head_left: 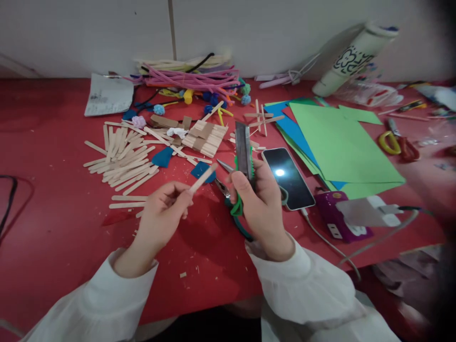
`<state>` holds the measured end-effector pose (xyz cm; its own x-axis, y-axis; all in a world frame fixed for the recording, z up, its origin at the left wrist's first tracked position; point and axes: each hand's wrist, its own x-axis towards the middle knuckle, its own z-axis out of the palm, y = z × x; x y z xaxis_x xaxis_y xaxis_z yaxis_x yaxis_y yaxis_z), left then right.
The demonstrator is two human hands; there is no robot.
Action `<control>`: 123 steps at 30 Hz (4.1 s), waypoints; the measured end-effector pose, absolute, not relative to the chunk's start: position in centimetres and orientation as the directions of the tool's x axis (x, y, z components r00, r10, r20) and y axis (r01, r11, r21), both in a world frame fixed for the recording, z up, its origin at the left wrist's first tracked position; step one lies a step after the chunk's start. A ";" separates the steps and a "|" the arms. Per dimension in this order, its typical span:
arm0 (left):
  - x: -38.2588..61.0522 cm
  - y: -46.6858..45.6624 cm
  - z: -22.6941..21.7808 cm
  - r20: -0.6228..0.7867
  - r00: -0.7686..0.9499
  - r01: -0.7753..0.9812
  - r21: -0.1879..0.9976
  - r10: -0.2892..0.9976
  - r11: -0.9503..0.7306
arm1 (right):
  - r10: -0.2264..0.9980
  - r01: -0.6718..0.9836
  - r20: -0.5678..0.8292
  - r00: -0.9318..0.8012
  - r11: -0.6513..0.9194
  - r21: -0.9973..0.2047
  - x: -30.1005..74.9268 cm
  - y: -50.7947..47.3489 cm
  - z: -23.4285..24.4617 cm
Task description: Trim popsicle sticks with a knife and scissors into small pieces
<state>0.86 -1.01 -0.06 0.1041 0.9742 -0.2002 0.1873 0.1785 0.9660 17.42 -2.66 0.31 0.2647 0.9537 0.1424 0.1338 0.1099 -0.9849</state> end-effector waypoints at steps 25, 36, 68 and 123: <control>-0.2 -0.5 0.1 0.038 -0.061 0.424 0.905 0.997 -0.009 | 0.841 0.887 0.484 -0.244 0.395 -0.240 17.0 -4.9 1.3; -0.1 -0.5 0.4 -0.017 -0.087 0.371 0.927 0.996 0.048 | 0.863 0.947 0.495 -0.103 0.236 -0.215 17.4 -4.8 1.3; -2.3 -5.0 1.5 -0.213 0.502 0.859 0.240 0.838 -0.453 | 0.995 0.760 0.063 -0.071 0.095 -0.644 19.6 -14.0 2.8; -1.1 -5.1 -1.8 0.007 0.535 0.707 0.545 0.845 -0.451 | 0.900 0.910 -0.160 -0.406 0.414 0.012 14.4 -10.1 8.5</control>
